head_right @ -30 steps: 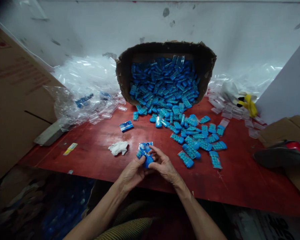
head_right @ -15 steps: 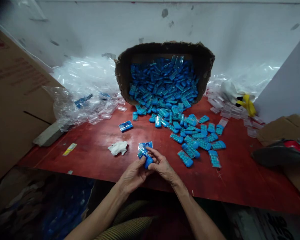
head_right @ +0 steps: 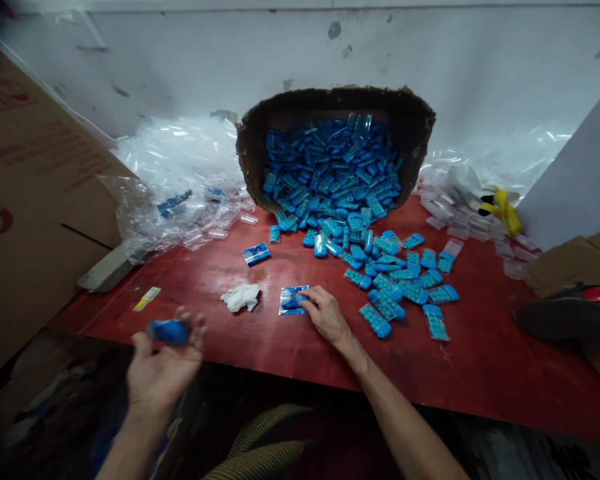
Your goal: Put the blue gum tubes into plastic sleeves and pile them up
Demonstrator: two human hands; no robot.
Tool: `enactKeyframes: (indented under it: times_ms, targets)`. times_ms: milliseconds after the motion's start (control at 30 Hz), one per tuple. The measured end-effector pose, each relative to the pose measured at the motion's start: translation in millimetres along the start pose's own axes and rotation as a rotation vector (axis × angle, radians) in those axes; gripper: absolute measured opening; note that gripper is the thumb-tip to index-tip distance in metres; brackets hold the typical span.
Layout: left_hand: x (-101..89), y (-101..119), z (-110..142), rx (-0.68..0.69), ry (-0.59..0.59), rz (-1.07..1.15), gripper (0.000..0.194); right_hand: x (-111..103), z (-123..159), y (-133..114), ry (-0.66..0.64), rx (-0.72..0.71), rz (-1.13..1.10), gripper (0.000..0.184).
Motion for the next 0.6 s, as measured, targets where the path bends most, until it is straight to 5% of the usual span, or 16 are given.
enactKeyframes:
  times_ms: [100, 200, 300, 433, 600]
  targets:
    - [-32.8, 31, -1, 0.072, 0.131, 0.065, 0.069, 4, -19, 6, -0.032, -0.033, 0.358, 0.022]
    - [-46.2, 10, 2, -0.067, 0.204, -0.028, 0.051, 14, -29, 14, -0.070, -0.009, 0.606, 0.016]
    - [-30.5, -42, 5, -0.265, 0.117, -0.218, 0.027, 22, -29, 19, -0.050, -0.004, 0.661, 0.017]
    - [7.5, -102, 3, -0.396, -0.067, -0.451, 0.019, 25, -28, 22, -0.017, 0.008, 0.695, 0.017]
    - [28.4, -129, -9, -0.364, -0.124, -0.561, 0.020, 22, -28, 23, -0.034, -0.015, 0.693, 0.016]
Point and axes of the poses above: each hand's wrist, its own z-axis away from the middle knuckle, its own x-axis out of the palm, y = z × x, the point moved 5 cm from there along -z, towards the middle knuckle
